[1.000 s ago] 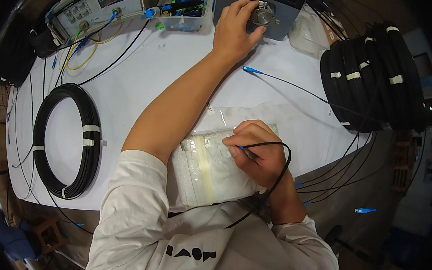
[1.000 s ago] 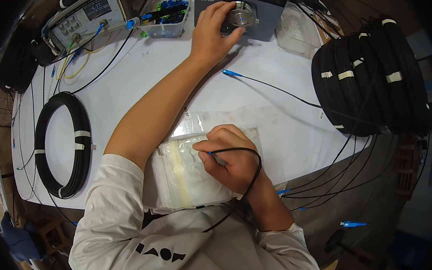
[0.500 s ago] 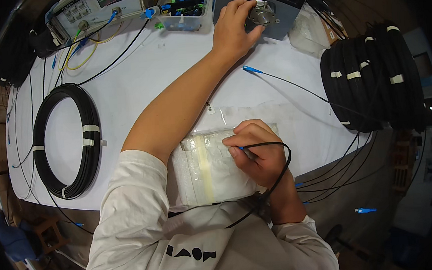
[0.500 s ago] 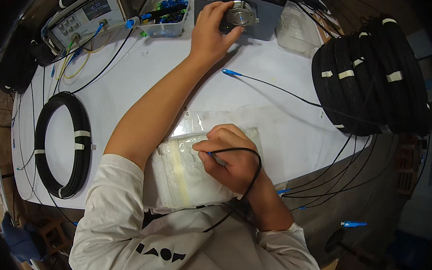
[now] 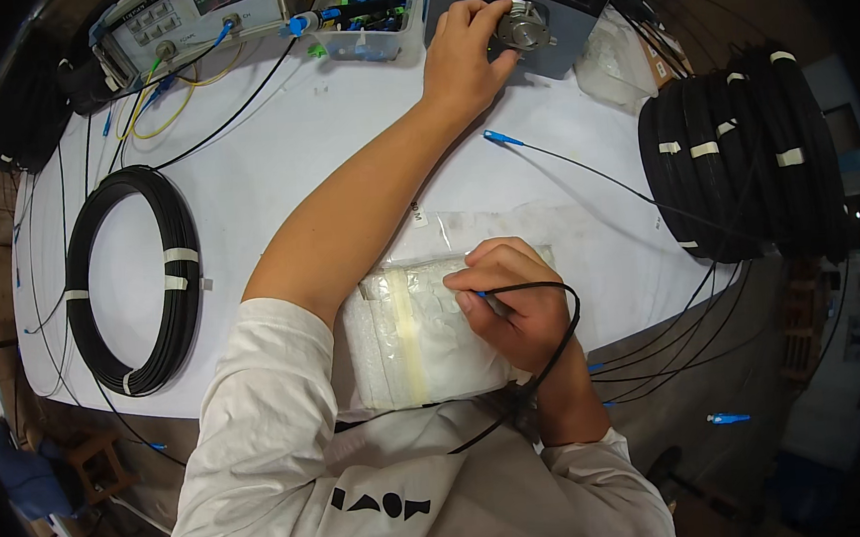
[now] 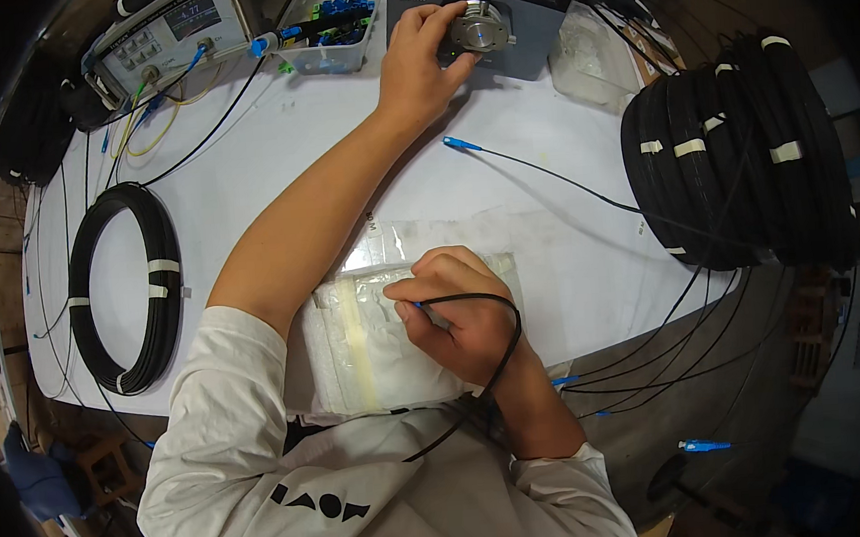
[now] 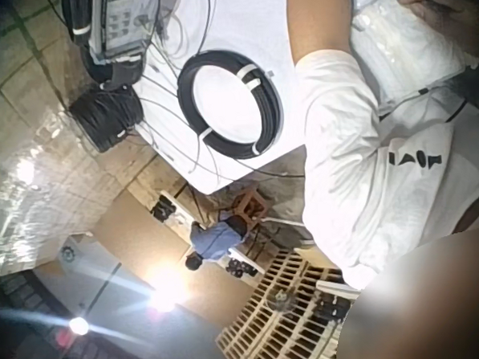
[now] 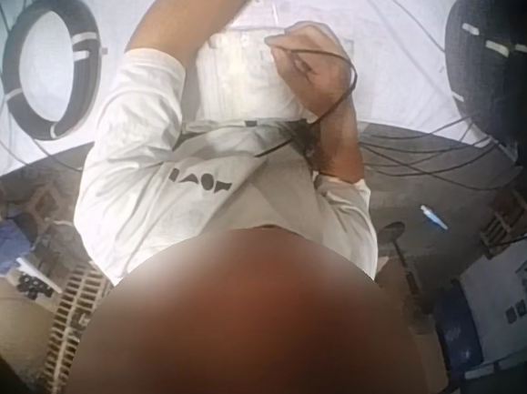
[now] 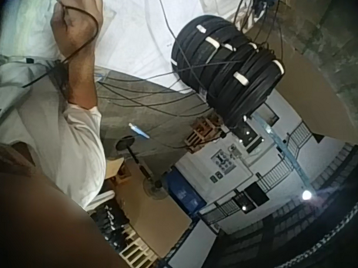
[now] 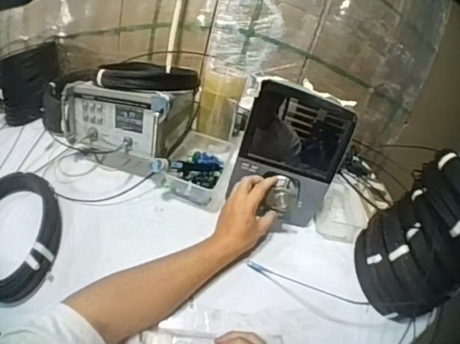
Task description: Measure and test optical fiber cables using a probe and electronic testing equipment.
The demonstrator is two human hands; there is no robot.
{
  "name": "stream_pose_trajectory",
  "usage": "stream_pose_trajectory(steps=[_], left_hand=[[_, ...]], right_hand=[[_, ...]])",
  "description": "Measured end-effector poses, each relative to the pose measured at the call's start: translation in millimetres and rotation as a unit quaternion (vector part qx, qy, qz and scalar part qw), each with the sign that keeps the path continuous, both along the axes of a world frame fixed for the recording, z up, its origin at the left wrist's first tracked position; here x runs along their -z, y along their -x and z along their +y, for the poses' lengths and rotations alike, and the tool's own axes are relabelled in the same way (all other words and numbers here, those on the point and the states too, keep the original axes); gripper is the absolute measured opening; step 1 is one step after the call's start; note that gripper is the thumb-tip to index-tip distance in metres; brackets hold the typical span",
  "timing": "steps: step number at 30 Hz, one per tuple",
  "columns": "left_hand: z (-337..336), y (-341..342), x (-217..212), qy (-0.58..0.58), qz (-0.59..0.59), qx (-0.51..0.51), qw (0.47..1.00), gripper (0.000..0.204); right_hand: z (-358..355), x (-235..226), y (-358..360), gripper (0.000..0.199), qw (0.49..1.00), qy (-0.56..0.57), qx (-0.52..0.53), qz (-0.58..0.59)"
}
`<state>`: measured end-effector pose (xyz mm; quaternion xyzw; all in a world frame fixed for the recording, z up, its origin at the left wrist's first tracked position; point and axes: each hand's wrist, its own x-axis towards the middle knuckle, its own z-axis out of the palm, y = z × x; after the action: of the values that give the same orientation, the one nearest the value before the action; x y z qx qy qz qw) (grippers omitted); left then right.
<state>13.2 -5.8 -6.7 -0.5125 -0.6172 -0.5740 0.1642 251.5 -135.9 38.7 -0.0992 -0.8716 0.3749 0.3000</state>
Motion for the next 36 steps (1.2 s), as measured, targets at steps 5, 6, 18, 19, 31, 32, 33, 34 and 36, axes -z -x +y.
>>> stream_pose_trajectory(steps=[5,6,18,19,31,32,33,34,36], left_hand=[[0.5,3.7,0.1,0.015,-0.030,0.023,0.999,0.059],[0.5,4.2,0.4,0.015,-0.030,0.023,0.999,0.059],[-0.2,3.4,0.9,0.012,-0.027,0.026,0.999,0.061],[0.2,3.9,1.2,0.017,-0.031,0.026,0.999,0.060],[1.1,4.1,2.7,0.019,-0.064,0.053,0.996,0.058],[0.9,3.7,2.4,0.024,-0.078,0.065,0.995,0.058],[0.5,3.5,2.2,0.024,-0.078,0.065,0.995,0.058],[0.0,3.4,2.1,0.032,-0.082,0.066,0.994,0.058],[-0.7,3.8,1.3,0.040,-0.087,0.067,0.993,0.059]], right_hand=[[0.0,-0.2,0.0,0.022,1.000,-0.002,-0.005,0.003],[0.1,0.4,0.2,0.022,1.000,-0.004,-0.006,0.005],[0.5,1.5,0.4,0.025,1.000,-0.003,-0.009,0.008],[0.3,1.8,0.4,0.025,1.000,0.000,-0.008,0.008],[1.5,1.3,-0.4,0.024,1.000,-0.006,-0.016,0.005],[1.5,1.7,-0.3,0.024,1.000,-0.006,-0.016,0.005],[1.2,2.3,0.0,0.025,1.000,-0.005,-0.014,0.010],[0.9,2.8,0.2,0.025,1.000,-0.003,-0.011,0.014],[0.0,2.8,0.5,0.026,1.000,0.001,-0.007,0.012]])
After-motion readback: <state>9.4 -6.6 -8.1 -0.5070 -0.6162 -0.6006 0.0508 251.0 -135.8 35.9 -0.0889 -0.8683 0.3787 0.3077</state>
